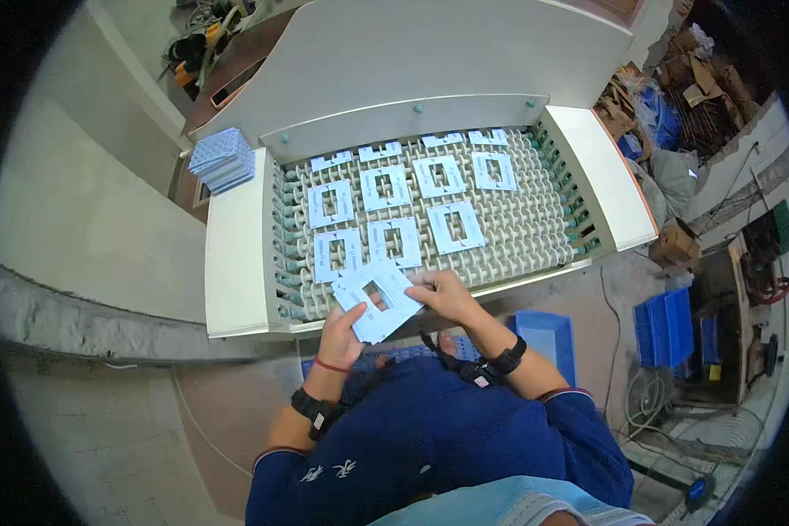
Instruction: Placing blue plates and templates into a grid-based processing machine in a workshop.
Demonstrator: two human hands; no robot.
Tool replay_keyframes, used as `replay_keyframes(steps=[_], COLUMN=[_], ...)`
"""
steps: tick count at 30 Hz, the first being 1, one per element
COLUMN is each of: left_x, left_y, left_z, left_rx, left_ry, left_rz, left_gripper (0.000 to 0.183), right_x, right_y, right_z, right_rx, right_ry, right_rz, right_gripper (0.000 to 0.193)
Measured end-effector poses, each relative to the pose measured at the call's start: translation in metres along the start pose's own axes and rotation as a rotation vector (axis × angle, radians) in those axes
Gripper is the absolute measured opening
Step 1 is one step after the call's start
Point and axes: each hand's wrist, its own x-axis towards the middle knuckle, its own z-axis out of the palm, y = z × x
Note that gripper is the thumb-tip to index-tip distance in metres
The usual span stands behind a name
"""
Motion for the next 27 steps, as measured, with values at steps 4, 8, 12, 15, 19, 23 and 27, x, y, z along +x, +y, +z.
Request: replay_keyframes(steps=[4,8,12,15,19,23,27], left_x=[0.003,0.002,-0.005,-0.009,-0.013,-0.022,-0.020], left_y=[-0.005,0.001,0.007,0.015,0.010,0.006,0.006], left_z=[-0.002,-0.006,-0.018,-0.003,-0.010,-0.014,-0.014], left_rx=[0.030,0.008,0.052,-0.024,0.058,0.075,0.152], left_ry=[0.113,0.098,0.034,-0.092,-0.068,0.000,0.030], left_rz=[0.043,0.014,0.032,0.035,0.064,0.010,0.019], left_gripper=[0.048,0.045,0.052,0.051,0.052,0.050,0.045], right_x=[-0.004,-0.005,-0.002,0.009,0.019,0.017,-0.003], right_y=[0.016,0.027,0.045,0.087,0.095,0.041,0.004], right_z=[-0.015,-0.073,-0.175,-0.236,-0.226,-0.151,-0.037], right_rx=[-0.132,0.015,0.133,-0.284,-0.781,-0.394,-0.001], right_ry=[0.039,0.281,0.674,0.840,0.961,0.636,-0.122], right_rz=[-0.027,0.009,-0.005,0.062,0.054,0.040,0.048], right_gripper=[0.022,0.025,0.022,0.023,0.031,0.037,0.028])
